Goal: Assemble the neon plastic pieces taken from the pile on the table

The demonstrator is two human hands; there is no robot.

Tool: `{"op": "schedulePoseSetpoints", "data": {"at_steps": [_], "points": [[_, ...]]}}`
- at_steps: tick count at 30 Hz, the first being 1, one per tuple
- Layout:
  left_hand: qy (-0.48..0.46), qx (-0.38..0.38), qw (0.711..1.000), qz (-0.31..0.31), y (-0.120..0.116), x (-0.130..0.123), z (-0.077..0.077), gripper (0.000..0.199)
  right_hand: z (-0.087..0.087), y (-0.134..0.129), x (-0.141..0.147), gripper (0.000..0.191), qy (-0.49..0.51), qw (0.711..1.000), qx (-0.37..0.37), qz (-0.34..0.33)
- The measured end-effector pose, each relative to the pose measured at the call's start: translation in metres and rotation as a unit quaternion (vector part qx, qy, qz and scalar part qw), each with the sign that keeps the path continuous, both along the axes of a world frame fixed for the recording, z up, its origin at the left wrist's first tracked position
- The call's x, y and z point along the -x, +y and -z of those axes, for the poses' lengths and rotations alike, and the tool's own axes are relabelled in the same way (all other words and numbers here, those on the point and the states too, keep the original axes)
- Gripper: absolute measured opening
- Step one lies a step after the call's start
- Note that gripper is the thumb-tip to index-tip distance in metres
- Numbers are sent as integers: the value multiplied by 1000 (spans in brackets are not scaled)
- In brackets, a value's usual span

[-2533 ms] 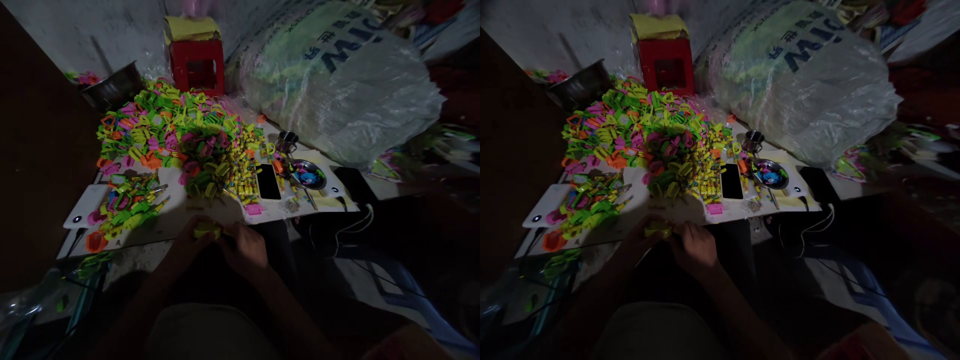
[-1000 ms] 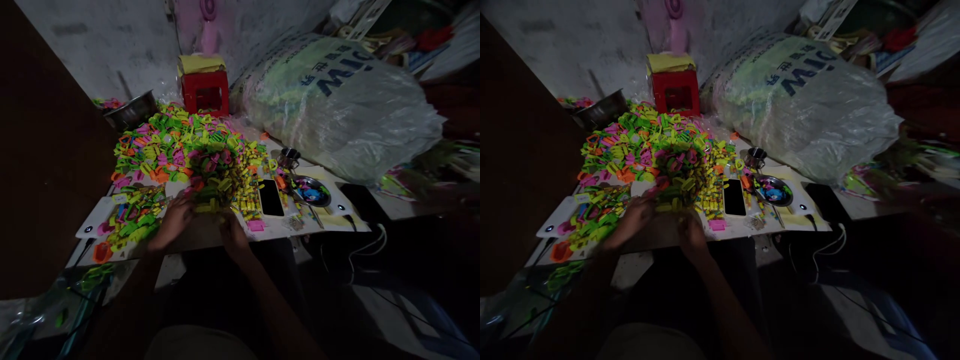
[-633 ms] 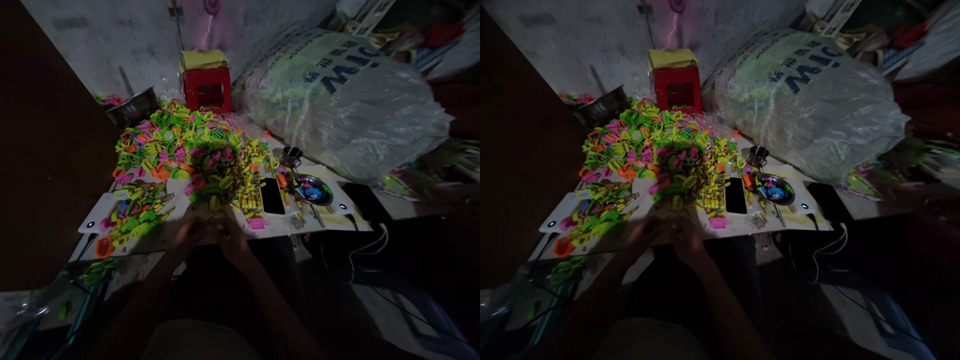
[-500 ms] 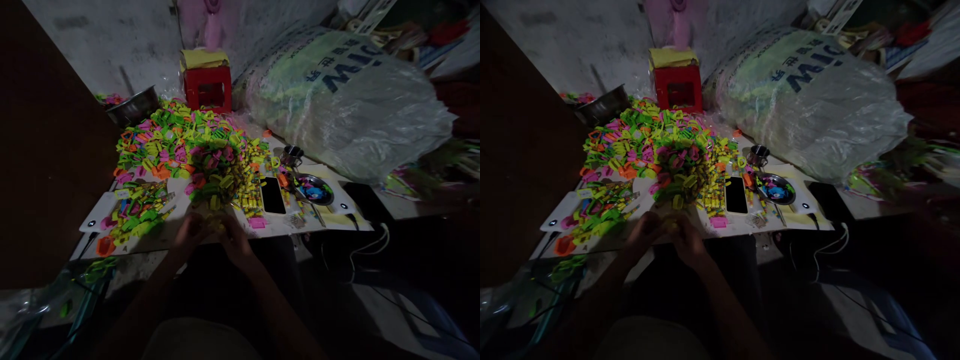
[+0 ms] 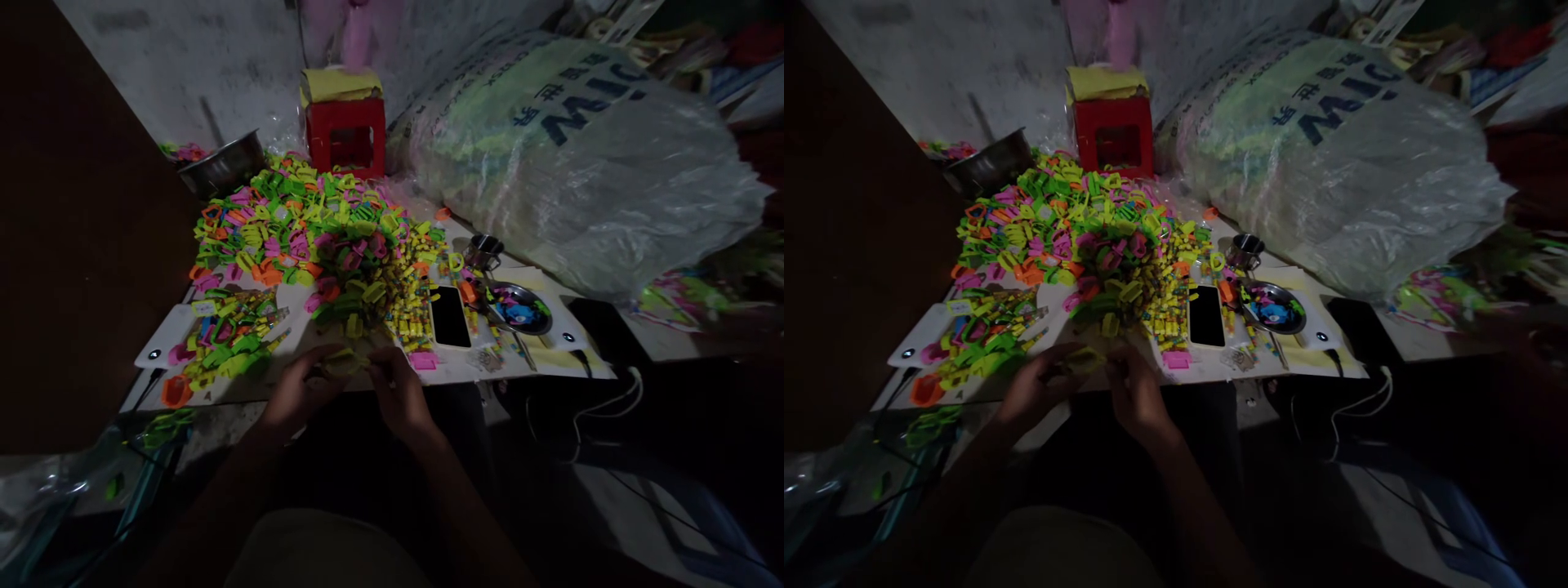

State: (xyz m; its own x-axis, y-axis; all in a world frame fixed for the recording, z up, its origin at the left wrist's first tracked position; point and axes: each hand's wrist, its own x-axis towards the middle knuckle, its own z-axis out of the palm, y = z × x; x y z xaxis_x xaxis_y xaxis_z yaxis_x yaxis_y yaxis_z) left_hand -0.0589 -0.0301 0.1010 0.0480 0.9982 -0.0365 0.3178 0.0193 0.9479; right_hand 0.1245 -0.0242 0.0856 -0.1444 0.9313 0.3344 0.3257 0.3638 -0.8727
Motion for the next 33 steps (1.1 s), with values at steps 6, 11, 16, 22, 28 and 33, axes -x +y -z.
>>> {"op": "schedulePoseSetpoints", "data": {"at_steps": [6, 11, 16, 22, 28, 33], "points": [[20, -7, 1000, -21, -6, 3, -4, 48, -13, -6, 0, 16, -46, 999, -12, -19], [37, -4, 999, -17, -9, 6, -7, 46, -16, -13, 4, 15, -152, 988, -41, 11], [6, 12, 1000, -23, -9, 7, 0, 42, -7, -19, 13, 15, -211, 977, 2, 42], [-42, 54, 997, -48, -12, 10, 9, 47, -1, -26, 20, 17, -269, 963, -1, 6], [5, 90, 996, -3, -14, 18, 10, 46, 1, -26, 25, 14, -341, 940, 21, -16], [108, -18, 993, -38, 6, 49, -2, 43, 23, 1, 29, 35, -303, 952, -28, -33]]}}
